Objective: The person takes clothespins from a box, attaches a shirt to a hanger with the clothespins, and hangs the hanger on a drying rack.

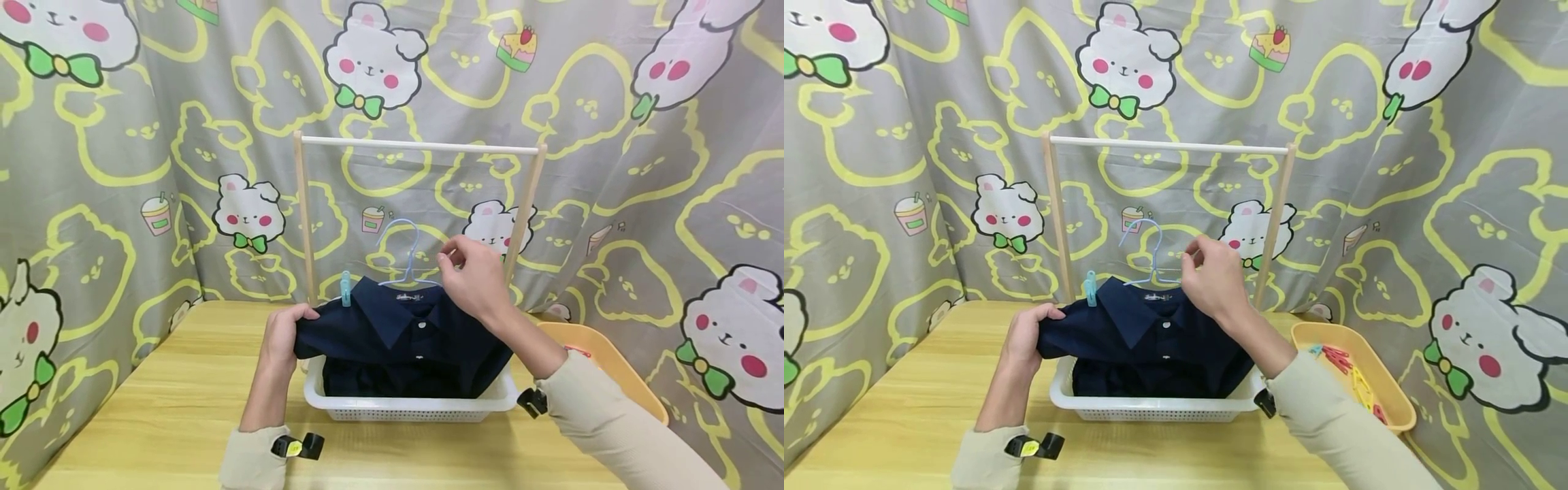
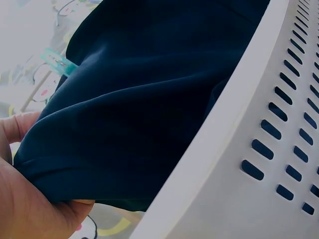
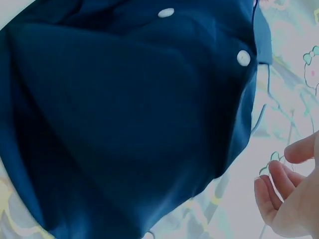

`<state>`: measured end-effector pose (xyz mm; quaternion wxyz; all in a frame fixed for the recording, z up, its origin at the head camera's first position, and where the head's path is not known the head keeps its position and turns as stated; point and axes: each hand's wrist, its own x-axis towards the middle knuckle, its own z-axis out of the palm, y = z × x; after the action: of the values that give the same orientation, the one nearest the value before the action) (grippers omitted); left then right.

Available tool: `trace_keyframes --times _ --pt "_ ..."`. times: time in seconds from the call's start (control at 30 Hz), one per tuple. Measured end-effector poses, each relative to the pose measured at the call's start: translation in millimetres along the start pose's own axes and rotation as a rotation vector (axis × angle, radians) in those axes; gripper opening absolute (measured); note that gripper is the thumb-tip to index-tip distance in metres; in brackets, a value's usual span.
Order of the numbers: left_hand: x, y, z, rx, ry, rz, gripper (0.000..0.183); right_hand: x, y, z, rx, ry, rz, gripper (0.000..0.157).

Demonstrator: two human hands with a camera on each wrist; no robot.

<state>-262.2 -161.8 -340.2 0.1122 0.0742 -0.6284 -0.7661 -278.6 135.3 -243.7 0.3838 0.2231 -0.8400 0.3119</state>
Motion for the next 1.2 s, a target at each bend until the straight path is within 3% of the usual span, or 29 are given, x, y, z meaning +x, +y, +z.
trace_keyframes --times 0.7,0.97,1.2 --pt "1.5 -2.0 -3.2 -0.004 0.007 -0.003 0.023 -21 69 -36.9 -0.148 -0.101 0.289 0.019" --pt "0.3 -0.4 -4.1 -0.021 -0.005 -0.002 0.022 -35 99 -45.3 -0.209 -0.109 0.326 0.022" --pt "0.9 -1.5 -3.9 -0.022 -0.006 -0.007 0.023 -48 123 -52.3 -0.243 -0.169 0.383 0.025"
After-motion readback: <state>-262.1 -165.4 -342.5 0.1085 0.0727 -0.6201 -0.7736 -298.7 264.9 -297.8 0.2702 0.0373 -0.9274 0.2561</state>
